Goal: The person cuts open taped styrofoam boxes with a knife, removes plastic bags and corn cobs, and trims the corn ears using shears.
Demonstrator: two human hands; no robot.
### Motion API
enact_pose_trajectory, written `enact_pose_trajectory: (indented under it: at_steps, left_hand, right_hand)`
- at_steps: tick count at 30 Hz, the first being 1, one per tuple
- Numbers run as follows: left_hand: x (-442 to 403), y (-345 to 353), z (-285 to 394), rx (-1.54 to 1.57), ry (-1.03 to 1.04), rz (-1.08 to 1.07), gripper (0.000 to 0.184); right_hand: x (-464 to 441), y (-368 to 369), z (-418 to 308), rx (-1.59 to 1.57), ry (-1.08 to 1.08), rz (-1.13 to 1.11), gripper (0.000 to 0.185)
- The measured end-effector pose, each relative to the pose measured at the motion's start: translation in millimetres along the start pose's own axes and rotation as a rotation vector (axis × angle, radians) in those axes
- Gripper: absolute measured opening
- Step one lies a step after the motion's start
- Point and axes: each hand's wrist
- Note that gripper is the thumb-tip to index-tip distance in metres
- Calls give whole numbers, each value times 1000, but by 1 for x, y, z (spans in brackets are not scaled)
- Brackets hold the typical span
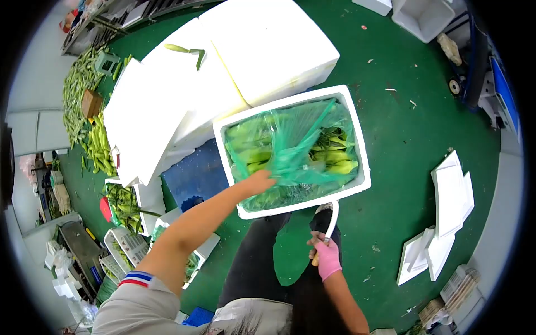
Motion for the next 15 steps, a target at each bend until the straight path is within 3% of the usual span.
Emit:
enact_pose_trajectory:
  at_steps: [1, 2, 4, 5, 6, 8, 9, 10, 11, 14, 15]
  left_hand:
    - [51, -26, 10, 282, -148, -44, 46]
    - [101, -40, 22, 1036, -208, -130, 42]
    - [186, -57, 4, 1418, -223, 62, 39]
    - [230, -62, -12, 1415, -117, 20, 42]
    - [286, -66, 2, 1283, -262, 130, 47]
    - [378, -67, -6, 1395, -256, 383, 57]
    - [441, -60, -58, 1425, -152, 547, 58]
    - [490, -69, -89, 1477, -347, 802, 58]
    - [532, -78, -113, 1532, -310, 970, 57]
    - [594, -103, -179, 1593, -301, 1346, 57]
    - [563, -113, -149, 1547, -333, 1336, 52]
  right_hand:
    - [5, 13, -2, 7, 4, 5, 31]
    - [6, 21, -3, 3, -13, 0, 30]
    - [5, 34, 1, -6, -36, 0, 29]
    - [2, 39, 2, 28, -48, 23, 29]
    - [-1, 43, 0, 46, -55, 56, 28]
    - [-11, 45, 2, -37, -18, 19, 28]
    - [-17, 47, 4, -64, 14, 43, 28]
    - [-18, 52, 1, -91, 21, 19, 27]
    - [-22, 56, 3, -56, 12, 39, 26]
    - [-61, 70, 8, -32, -110, 44, 25]
    - [-80, 74, 13, -46, -161, 46, 25]
Point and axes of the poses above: each hand's wrist, its own x-axis away from the middle knuckle, its own y-axis out of the palm, z = x × y, and after that the axes turned 3 degrees about -x, right-handed
